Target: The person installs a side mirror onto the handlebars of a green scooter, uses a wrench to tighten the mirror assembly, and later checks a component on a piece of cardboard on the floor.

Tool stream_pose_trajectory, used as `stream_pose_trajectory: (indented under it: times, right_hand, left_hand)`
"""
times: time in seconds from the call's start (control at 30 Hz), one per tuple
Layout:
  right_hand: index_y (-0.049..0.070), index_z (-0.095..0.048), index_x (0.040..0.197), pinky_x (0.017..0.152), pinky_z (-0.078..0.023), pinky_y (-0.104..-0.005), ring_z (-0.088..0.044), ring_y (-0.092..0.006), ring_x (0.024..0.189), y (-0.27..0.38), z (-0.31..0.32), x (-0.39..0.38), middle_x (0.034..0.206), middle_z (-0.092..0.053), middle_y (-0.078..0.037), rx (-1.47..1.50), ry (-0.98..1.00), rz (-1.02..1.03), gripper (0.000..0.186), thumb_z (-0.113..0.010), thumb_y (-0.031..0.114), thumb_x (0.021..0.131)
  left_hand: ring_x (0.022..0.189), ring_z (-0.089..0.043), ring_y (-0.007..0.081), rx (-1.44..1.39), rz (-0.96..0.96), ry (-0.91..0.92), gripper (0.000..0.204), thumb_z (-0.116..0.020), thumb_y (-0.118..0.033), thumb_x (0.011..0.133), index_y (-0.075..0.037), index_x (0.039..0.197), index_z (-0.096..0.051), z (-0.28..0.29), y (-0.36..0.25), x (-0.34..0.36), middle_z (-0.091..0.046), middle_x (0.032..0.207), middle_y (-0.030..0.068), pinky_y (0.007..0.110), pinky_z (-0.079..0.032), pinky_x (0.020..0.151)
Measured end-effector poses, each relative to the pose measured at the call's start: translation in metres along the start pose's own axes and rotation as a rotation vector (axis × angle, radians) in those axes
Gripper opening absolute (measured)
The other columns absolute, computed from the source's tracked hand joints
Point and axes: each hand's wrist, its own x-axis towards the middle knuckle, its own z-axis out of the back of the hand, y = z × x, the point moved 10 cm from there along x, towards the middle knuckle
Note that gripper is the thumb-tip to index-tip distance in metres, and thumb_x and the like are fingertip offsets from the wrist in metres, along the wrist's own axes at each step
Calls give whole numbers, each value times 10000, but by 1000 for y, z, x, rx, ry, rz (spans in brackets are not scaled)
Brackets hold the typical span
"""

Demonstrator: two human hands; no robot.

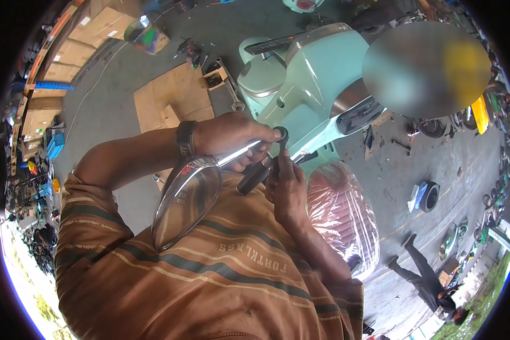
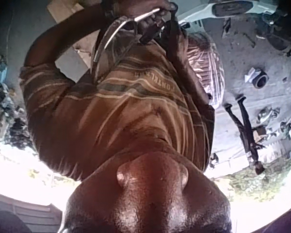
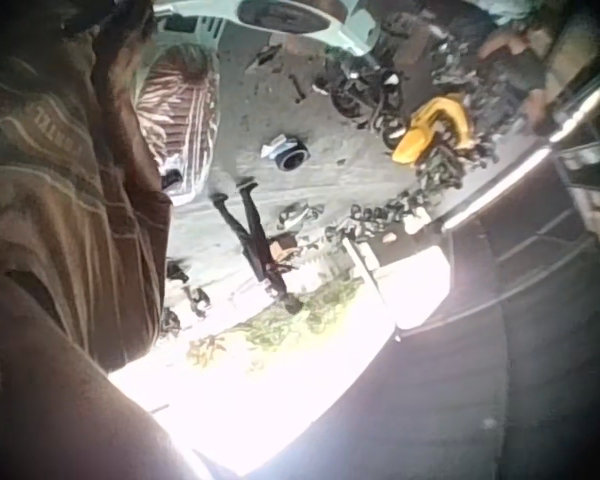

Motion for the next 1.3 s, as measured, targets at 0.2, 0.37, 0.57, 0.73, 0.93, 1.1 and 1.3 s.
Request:
stream_pose_trajectory:
  times: [0.2, 0.37, 0.57, 0.73, 0.93, 1.1, 1.3]
  right_hand:
    - [99, -481, 746, 386, -230, -239, -304, -63, 428, 1, 4, 0, 573, -362, 31, -36, 7, 18, 412, -404, 423, 988]
    - [81, -484, 784, 412, -274, -263, -358, -105, 461, 20, 12, 19, 591, -394, 1, -380, 161, 235, 338, -461, 363, 969]
    - [96, -458, 735, 419, -280, -241, -364, -91, 471, 38, 6, 27, 599, -391, 10, -572, 279, 484, 364, -458, 378, 965]
    - [69, -481, 790, 446, -323, -274, -405, -133, 499, 23, 9, 27, 616, -430, -27, -583, 143, 558, 307, -473, 330, 951]
    - [-17, -543, 949, 515, -430, -356, -528, -235, 572, 4, 10, 20, 675, -539, -118, -474, 38, 395, 163, -527, 143, 925]
    - [28, -524, 759, 439, -333, -279, -412, -121, 475, -3, 0, 9, 577, -452, -32, -41, -43, 187, 418, -393, 342, 1000]
    - [63, -494, 687, 429, -296, -265, -382, -98, 463, -5, -9, 4, 549, -424, -7, 17, -119, 162, 481, -357, 393, 1009]
  left_hand:
    - [470, -332, 48, -134, 29, 82, 324, -535, -357, 945, -101, 754, -478, -10, 7, 3, -420, 628, -23, 207, -275, 404]
    - [492, -329, 45, -129, 29, -50, 318, -533, -350, 944, -122, 732, -465, -6, 9, 2, -378, 627, -45, 200, -266, 410]
    - [488, -315, 36, -118, 0, -96, 308, -531, -331, 944, -142, 713, -451, -5, -3, -3, -362, 627, -61, 201, -256, 407]
    - [531, -357, 38, -135, 0, -141, 291, -553, -332, 933, -135, 733, -478, -2, 9, 2, -399, 662, -55, 199, -284, 428]
    - [533, -372, 37, -165, 33, -130, 288, -558, -327, 933, -126, 741, -481, -5, 13, 1, -419, 670, -43, 195, -285, 431]
    - [516, -368, 42, -130, 1, -64, 300, -552, -331, 935, -116, 741, -475, -6, 8, 0, -425, 664, -31, 198, -290, 428]
    - [500, -388, 53, -18, -81, -31, 298, -539, -330, 932, -93, 757, -494, -5, -8, -2, -449, 654, -13, 213, -312, 422]
